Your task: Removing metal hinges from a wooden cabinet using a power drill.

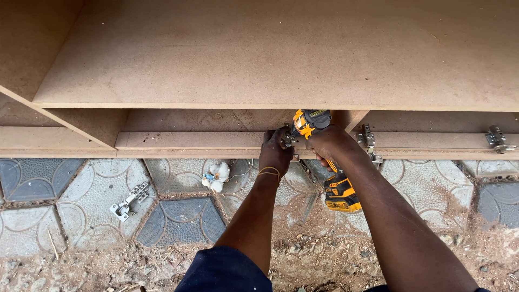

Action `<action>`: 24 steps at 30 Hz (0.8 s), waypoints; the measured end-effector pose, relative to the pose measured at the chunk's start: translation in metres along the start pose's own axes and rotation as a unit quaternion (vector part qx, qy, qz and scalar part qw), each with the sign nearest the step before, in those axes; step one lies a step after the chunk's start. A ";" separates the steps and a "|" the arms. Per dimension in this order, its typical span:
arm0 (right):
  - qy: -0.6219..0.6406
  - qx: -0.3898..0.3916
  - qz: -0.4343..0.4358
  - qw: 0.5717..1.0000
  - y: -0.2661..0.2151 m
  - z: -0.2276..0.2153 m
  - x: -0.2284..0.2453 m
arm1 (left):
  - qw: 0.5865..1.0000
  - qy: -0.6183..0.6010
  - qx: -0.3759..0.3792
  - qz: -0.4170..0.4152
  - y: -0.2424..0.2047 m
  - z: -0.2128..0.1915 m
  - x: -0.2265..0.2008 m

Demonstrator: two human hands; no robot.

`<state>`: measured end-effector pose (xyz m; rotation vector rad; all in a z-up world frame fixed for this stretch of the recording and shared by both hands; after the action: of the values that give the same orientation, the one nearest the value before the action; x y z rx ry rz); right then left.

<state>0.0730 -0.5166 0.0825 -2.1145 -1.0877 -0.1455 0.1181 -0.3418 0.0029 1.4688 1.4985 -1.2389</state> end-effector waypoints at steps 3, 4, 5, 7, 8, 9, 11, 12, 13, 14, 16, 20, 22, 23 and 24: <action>0.006 0.003 -0.008 1.000 -0.001 -0.002 0.001 | 1.000 0.007 0.005 -0.011 0.010 0.007 0.012; 0.008 0.003 -0.007 1.000 0.001 -0.002 0.001 | 0.999 0.029 0.008 -0.014 0.014 0.010 0.014; 0.009 0.006 -0.003 1.000 0.001 0.000 -0.002 | 0.998 0.052 0.012 -0.020 0.014 0.013 0.019; 0.007 0.007 -0.001 1.000 -0.003 -0.002 -0.002 | 0.997 0.070 0.008 -0.019 0.016 0.016 0.017; 0.005 0.008 0.000 1.000 -0.004 -0.003 0.000 | 0.996 0.089 0.004 -0.017 0.019 0.016 0.015; 0.004 0.009 0.000 1.000 -0.007 -0.004 0.001 | 0.996 0.088 0.004 -0.019 0.017 0.014 0.010; 0.010 0.015 0.001 1.000 -0.014 -0.006 0.003 | 0.994 0.109 0.006 -0.020 0.015 0.012 -0.002; 0.009 0.012 0.001 1.000 -0.012 -0.006 0.001 | 0.994 0.108 0.006 -0.018 0.018 0.015 -0.002; 0.018 0.010 0.000 1.000 -0.011 -0.006 -0.002 | 0.992 0.125 0.004 -0.010 0.020 0.017 -0.002; 0.027 0.007 0.000 1.000 -0.010 -0.006 -0.004 | 0.990 0.141 0.001 -0.003 0.022 0.019 -0.001; 0.034 0.009 0.001 0.999 -0.013 -0.008 -0.004 | 0.986 0.165 0.000 0.002 0.023 0.022 -0.003; 0.061 0.005 0.004 0.998 -0.014 -0.006 -0.013 | 0.981 0.192 0.003 0.007 0.021 0.023 -0.013; 0.062 0.005 -0.002 0.998 -0.023 -0.009 -0.011 | 0.982 0.189 -0.002 0.004 0.022 0.023 -0.019; 0.063 0.008 -0.005 0.998 -0.028 -0.009 -0.012 | 0.983 0.185 -0.005 -0.001 0.022 0.024 -0.021; 0.063 0.006 -0.004 0.998 -0.030 -0.012 -0.011 | 0.983 0.184 -0.005 0.000 0.026 0.027 -0.018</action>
<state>0.0467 -0.5206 0.1035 -2.0608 -1.0211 -0.2725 0.1425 -0.3756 0.0074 1.7619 1.7361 -0.9928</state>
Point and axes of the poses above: each hand's wrist, its own y-axis towards the middle knuckle, its own z-axis out of the palm, x = y × z, the point moved 9 cm from there along y, towards the middle knuckle, and after that the axes turned 12 degrees about -y, right-handed, at the moved point
